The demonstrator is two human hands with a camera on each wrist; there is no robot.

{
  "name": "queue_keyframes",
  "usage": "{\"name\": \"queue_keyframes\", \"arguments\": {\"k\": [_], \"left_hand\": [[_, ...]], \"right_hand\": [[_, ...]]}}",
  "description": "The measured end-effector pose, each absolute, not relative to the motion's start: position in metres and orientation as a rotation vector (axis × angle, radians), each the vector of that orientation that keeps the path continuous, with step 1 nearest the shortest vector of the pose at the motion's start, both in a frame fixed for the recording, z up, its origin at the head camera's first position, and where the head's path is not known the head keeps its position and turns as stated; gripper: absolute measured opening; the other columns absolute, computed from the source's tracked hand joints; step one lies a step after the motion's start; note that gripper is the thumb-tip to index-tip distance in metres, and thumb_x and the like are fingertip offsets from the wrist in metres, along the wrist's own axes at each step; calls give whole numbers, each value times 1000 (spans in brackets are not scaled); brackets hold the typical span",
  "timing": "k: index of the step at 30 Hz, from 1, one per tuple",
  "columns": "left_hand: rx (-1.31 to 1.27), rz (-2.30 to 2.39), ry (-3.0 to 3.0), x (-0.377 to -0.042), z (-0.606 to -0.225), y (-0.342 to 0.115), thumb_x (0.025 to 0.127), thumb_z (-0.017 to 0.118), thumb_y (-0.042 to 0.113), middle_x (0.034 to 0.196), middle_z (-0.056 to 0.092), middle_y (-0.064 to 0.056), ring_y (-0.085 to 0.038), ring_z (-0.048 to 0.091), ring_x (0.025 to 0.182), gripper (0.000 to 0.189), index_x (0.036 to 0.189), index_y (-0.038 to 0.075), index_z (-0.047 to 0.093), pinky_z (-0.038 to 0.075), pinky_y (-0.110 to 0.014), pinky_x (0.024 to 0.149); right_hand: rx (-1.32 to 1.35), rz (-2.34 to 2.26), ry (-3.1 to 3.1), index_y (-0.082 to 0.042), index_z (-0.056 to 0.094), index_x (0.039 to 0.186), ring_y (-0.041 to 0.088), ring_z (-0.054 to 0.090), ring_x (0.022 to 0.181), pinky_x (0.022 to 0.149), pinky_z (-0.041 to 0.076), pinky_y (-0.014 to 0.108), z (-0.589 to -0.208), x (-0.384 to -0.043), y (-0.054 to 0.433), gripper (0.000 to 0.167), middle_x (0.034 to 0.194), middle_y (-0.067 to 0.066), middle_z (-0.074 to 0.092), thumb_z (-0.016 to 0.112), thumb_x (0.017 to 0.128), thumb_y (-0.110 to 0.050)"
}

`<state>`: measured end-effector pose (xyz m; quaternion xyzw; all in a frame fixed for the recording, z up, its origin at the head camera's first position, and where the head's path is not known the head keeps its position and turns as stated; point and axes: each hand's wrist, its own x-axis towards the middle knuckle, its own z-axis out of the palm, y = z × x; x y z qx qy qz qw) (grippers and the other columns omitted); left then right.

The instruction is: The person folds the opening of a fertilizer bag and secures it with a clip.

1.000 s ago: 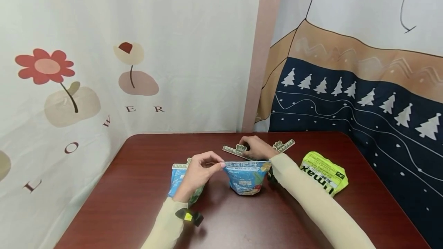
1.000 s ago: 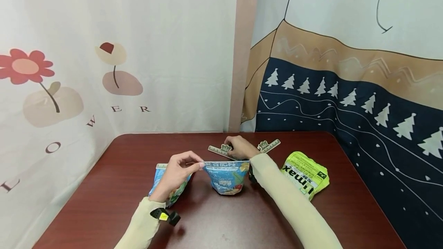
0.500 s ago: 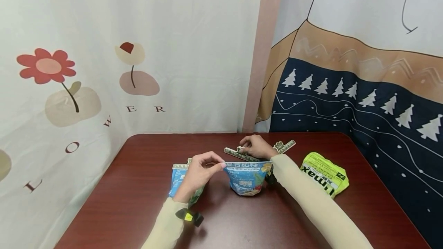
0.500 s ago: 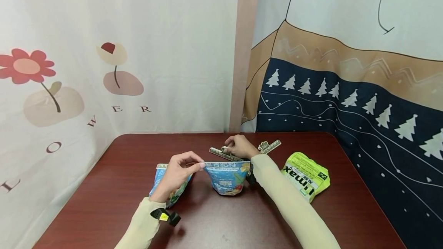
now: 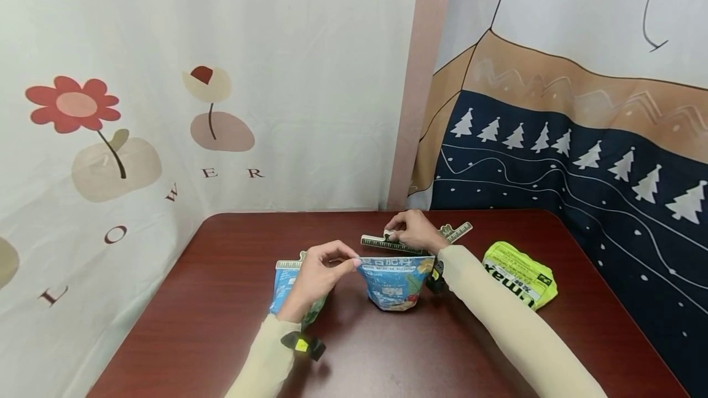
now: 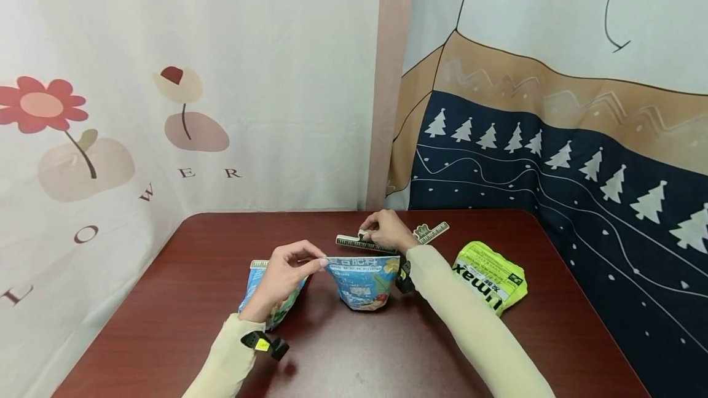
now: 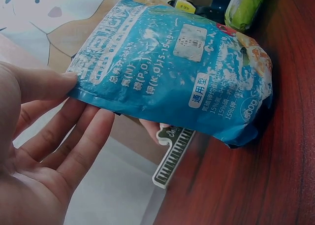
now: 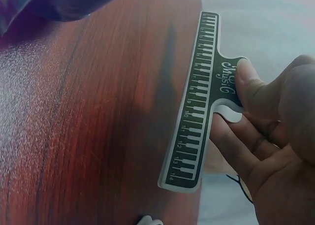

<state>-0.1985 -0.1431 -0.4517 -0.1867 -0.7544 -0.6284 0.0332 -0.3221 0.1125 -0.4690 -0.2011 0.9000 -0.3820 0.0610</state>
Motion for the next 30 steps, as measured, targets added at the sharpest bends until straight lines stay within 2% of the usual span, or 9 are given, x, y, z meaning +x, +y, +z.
{"name": "queue_keyframes", "arguments": {"k": [10, 24, 27, 30], "left_hand": [[-551, -1931, -2339, -198, -451, -143, 90, 80, 15, 93, 76, -16, -13, 71, 78, 7, 94, 10, 77, 59, -27, 74], [-531, -1928, -2343, -198, -451, -142, 90, 80, 14, 93, 77, -13, -19, 73, 80, 6, 94, 11, 77, 60, -27, 76], [-534, -1931, -2339, -199, -452, -142, 90, 80, 14, 93, 77, -14, -23, 74, 81, 6, 94, 11, 77, 60, -28, 76], [-545, -1930, -2337, -199, -453, -142, 90, 79, 14, 93, 76, -14, -32, 74, 83, 7, 95, 10, 77, 60, -28, 77]], "right_hand": [[-612, -1236, 2761, -12, 81, 101, 16, 61, 79, 68, 51, 29, -460, -314, 121, 17, 104, 6, 76, 76, 88, -4], [-602, -1214, 2860, -16, 83, 99, 20, 64, 95, 80, 52, 33, -449, -306, 142, 16, 102, 3, 78, 77, 87, -7], [-627, -1219, 2880, -16, 83, 98, 20, 63, 93, 78, 51, 32, -445, -304, 147, 16, 100, 2, 78, 77, 87, -6], [-635, -1231, 2888, -15, 84, 99, 20, 62, 89, 76, 50, 32, -442, -300, 153, 16, 98, 3, 78, 77, 87, -6]]}}
